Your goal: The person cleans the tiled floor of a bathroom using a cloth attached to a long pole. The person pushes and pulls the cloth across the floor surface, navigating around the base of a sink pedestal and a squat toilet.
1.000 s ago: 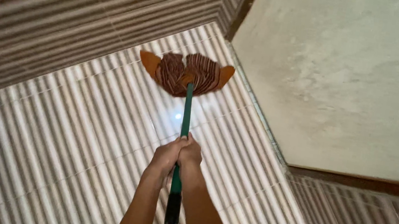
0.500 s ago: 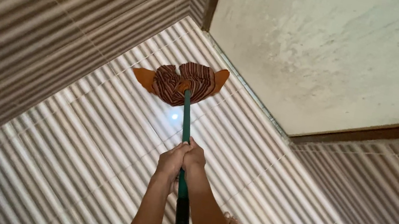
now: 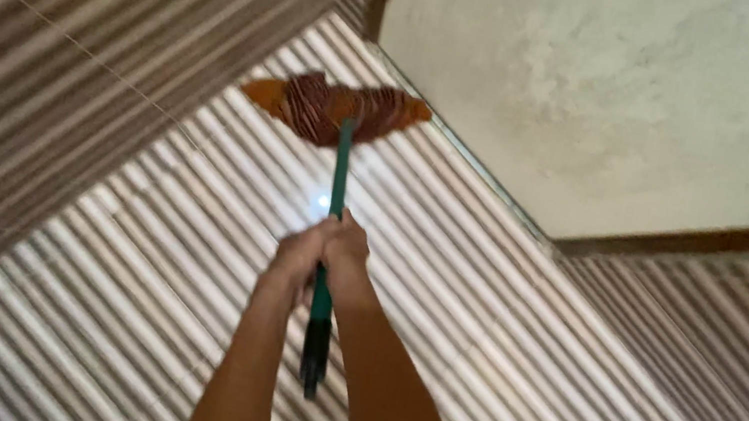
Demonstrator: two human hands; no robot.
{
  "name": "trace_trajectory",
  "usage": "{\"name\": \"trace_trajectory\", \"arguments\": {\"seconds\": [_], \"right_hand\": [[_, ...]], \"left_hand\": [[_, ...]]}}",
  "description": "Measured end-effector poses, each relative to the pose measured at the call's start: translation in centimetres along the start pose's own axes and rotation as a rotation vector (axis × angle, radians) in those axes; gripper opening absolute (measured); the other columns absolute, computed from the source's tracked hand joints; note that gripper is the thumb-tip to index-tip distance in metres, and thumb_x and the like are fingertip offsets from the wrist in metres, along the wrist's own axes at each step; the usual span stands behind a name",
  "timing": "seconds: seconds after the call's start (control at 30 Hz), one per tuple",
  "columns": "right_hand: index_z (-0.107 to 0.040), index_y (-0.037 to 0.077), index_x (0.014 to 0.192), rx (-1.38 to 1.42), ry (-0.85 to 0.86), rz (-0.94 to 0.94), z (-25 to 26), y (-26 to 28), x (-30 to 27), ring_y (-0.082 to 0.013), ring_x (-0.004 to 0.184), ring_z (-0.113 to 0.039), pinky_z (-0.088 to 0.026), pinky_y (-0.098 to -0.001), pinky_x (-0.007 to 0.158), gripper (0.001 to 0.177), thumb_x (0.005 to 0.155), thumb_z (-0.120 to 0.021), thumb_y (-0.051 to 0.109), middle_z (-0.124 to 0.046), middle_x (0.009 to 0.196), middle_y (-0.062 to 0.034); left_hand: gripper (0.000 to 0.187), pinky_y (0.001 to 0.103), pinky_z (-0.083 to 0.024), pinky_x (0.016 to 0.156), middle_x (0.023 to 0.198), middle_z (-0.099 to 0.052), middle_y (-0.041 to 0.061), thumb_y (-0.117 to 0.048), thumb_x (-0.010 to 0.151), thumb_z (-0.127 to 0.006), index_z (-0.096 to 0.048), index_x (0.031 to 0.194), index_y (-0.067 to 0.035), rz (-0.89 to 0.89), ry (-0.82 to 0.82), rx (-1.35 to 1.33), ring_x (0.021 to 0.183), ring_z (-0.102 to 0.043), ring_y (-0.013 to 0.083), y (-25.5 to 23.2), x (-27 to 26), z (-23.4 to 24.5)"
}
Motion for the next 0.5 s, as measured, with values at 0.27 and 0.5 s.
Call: {"name": "trace_trajectory", "arguments": {"seconds": [0.27, 0.5], "right_hand": [[-0.056, 0.025, 0.149, 0.057, -0.027, -0.101, -3.6, 3.0, 3.6, -0.0259, 0.108, -0.068, -0.053, -0.0369, 0.096, 0.047, 0.103, -0.047, 0.029, -0.070, 0.128, -0.0133], [-0.046, 0.021, 0.154, 0.086, -0.094, 0.093, -7.9, 5.6, 0.4, -0.0260, 0.111, -0.065, -0.052, -0.0353, 0.095, 0.054, 0.101, -0.052, 0.027, -0.068, 0.129, -0.0155]], "left_hand": [[0.045, 0.038, -0.046, 0.061, 0.089, -0.068, 0.010, -0.042, 0.085, -0.068, -0.075, 0.112, -0.007, -0.007, 0.047, 0.020, 0.073, -0.061, 0.0210, -4.6, 3.5, 2.2], [0.065, 0.042, -0.053, 0.090, 0.120, -0.070, 0.013, -0.054, 0.089, -0.059, -0.065, 0.133, -0.007, -0.013, 0.243, 0.243, 0.105, -0.065, 0.0260, -7.0, 5.2, 6.0]]}}
Point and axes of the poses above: each hand's wrist, its own x-axis towards the middle knuckle, its own z-axis out of the back of the hand, y = z × x, the point moved 6 cm from there along x, towards the middle knuckle
